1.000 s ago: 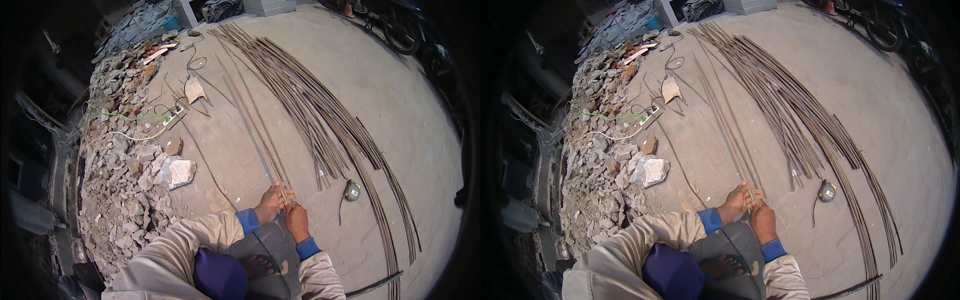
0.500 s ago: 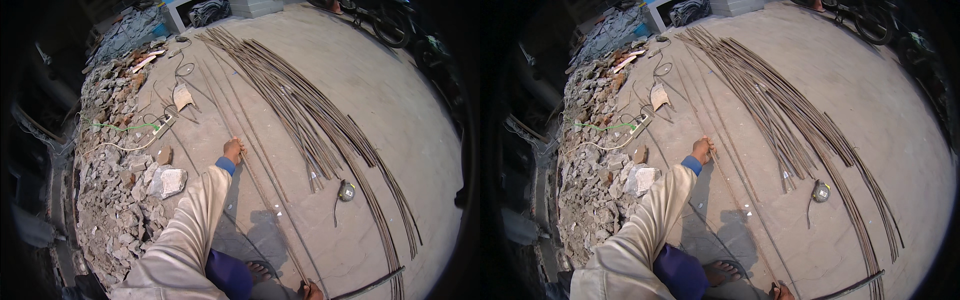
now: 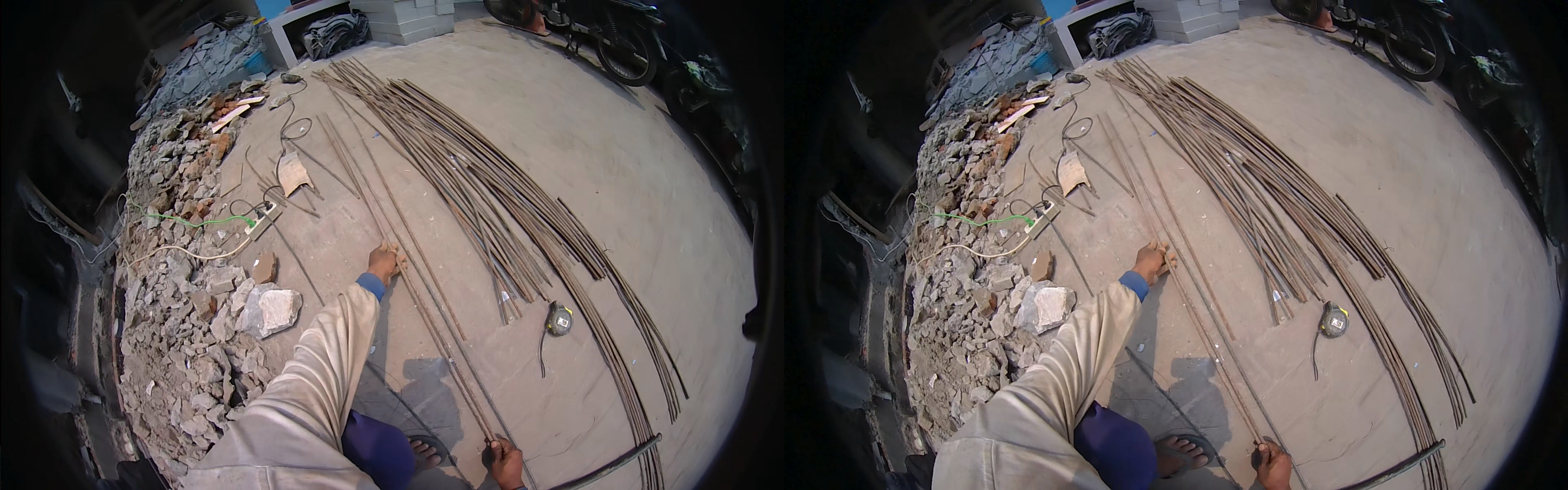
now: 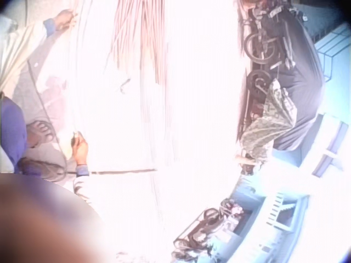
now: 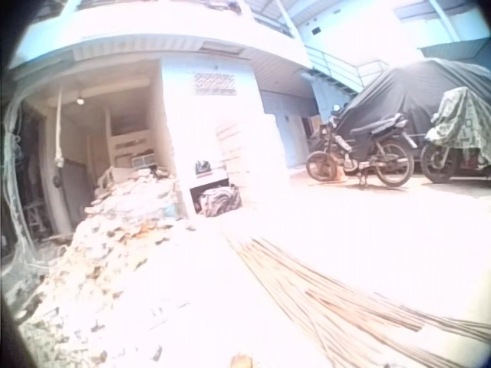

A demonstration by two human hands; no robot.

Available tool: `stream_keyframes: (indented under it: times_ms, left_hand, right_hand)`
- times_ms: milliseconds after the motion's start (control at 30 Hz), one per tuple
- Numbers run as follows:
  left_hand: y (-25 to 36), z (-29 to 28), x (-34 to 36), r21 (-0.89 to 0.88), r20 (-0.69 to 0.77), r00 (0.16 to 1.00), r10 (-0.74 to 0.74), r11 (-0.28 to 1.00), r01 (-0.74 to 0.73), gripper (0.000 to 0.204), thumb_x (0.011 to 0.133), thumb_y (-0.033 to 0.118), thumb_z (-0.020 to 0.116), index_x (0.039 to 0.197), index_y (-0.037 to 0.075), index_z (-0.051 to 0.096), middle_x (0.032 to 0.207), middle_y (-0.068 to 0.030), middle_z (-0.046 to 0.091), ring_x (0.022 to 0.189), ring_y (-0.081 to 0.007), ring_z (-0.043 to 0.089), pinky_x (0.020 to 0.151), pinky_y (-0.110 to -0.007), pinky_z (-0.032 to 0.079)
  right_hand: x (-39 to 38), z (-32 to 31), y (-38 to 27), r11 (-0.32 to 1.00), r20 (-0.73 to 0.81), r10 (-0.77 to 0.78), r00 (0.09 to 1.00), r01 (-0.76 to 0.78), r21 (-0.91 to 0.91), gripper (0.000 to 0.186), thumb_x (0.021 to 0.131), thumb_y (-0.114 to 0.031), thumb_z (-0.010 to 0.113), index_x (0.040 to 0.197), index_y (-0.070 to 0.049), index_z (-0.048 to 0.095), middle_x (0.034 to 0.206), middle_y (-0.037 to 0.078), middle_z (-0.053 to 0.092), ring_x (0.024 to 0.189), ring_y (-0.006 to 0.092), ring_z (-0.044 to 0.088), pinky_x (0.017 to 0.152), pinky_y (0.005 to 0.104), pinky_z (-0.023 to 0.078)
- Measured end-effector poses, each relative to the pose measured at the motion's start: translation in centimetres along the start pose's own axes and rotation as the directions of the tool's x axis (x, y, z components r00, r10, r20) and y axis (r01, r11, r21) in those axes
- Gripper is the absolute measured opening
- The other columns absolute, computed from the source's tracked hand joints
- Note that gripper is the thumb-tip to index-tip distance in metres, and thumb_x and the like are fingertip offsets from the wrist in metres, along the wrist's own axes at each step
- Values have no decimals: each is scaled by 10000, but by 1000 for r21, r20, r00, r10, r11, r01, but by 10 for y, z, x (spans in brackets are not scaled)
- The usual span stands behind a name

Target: The person sits on the floor and uses an angle grinder to cut several long metal rods into shorter pieces. They repeatedly pick up a rod, position it against a guide, cut it, and then set the cut pieces aside.

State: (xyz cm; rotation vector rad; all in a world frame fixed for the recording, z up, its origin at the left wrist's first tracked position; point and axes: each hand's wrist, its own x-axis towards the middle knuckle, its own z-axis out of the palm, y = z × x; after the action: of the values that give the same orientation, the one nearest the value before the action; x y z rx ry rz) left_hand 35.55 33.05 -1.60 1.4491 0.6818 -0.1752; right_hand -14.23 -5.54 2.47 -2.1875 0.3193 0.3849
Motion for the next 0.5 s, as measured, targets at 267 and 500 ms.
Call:
stream_keyframes:
  times_ms: [267,500]
  left_hand:
    - [-4,5,-6,84,45,998,-54,995,50,742,1031,-81,596,1709,99,357,1299,-103,738,922,-225,767,772,-360,697]
    - [7,1,-31,87,130,990,-45,996,33,753,1060,-73,547,1727,10,207,1413,-162,687,1008,-264,768,882,-365,699]
  right_hand:
    - [11,-2,0,986,1,-115,993,114,121,463,1157,-391,496,1278,-13,733,943,219,742,805,351,671,772,453,557]
    - [0,-16,-11,990,31,-70,997,66,123,429,1151,-360,517,1226,-4,742,941,216,748,814,325,693,741,446,555]
